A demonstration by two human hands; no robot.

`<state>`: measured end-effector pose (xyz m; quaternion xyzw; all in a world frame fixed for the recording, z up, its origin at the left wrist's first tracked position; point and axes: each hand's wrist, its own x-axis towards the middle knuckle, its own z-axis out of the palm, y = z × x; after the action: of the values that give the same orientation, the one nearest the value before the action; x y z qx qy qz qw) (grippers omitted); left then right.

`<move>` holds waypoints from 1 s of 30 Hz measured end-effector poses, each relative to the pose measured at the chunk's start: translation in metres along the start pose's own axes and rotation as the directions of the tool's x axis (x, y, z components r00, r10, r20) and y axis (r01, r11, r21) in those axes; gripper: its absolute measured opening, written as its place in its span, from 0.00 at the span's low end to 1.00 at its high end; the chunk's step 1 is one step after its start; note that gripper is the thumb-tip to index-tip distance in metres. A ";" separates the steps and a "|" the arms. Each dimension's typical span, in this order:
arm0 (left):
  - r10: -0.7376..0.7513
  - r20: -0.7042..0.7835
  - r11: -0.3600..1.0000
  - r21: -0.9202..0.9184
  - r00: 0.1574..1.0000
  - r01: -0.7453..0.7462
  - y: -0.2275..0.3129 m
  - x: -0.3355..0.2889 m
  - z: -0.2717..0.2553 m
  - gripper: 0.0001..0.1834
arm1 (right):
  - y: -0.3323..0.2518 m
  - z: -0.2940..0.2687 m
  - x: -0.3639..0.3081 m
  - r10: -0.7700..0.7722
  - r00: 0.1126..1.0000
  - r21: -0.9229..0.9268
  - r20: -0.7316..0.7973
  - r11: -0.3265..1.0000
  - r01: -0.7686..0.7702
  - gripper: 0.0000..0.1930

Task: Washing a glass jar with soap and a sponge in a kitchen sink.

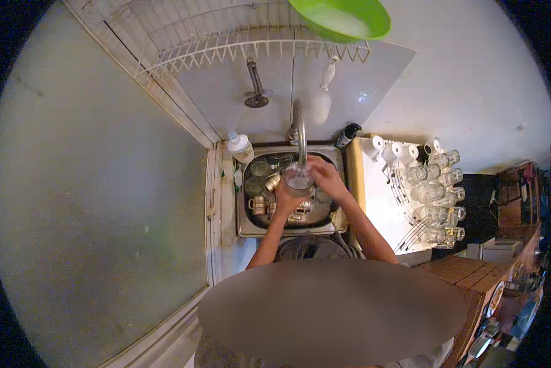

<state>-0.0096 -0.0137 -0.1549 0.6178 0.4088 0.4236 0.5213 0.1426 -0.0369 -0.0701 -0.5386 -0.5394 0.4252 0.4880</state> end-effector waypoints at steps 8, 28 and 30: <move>0.161 0.079 0.986 -0.059 0.984 -0.156 0.023 0.003 0.014 0.32 | 0.130 -0.046 0.084 0.512 0.828 0.795 0.229 0.393 -0.462 0.20; 0.090 0.064 0.984 0.145 0.994 -0.099 -0.005 0.002 -0.031 0.44 | 0.144 0.034 0.116 0.585 0.811 0.940 0.023 0.263 -0.217 0.21; 0.059 0.118 0.992 0.103 0.991 -0.071 0.004 0.007 -0.016 0.45 | 0.155 0.006 0.101 0.532 0.844 0.915 0.065 0.307 -0.263 0.21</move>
<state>-0.0223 -0.0024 -0.1487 0.6813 0.3798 0.3815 0.4960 0.1680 0.0728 -0.2167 -0.3576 -0.0082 0.6810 0.6390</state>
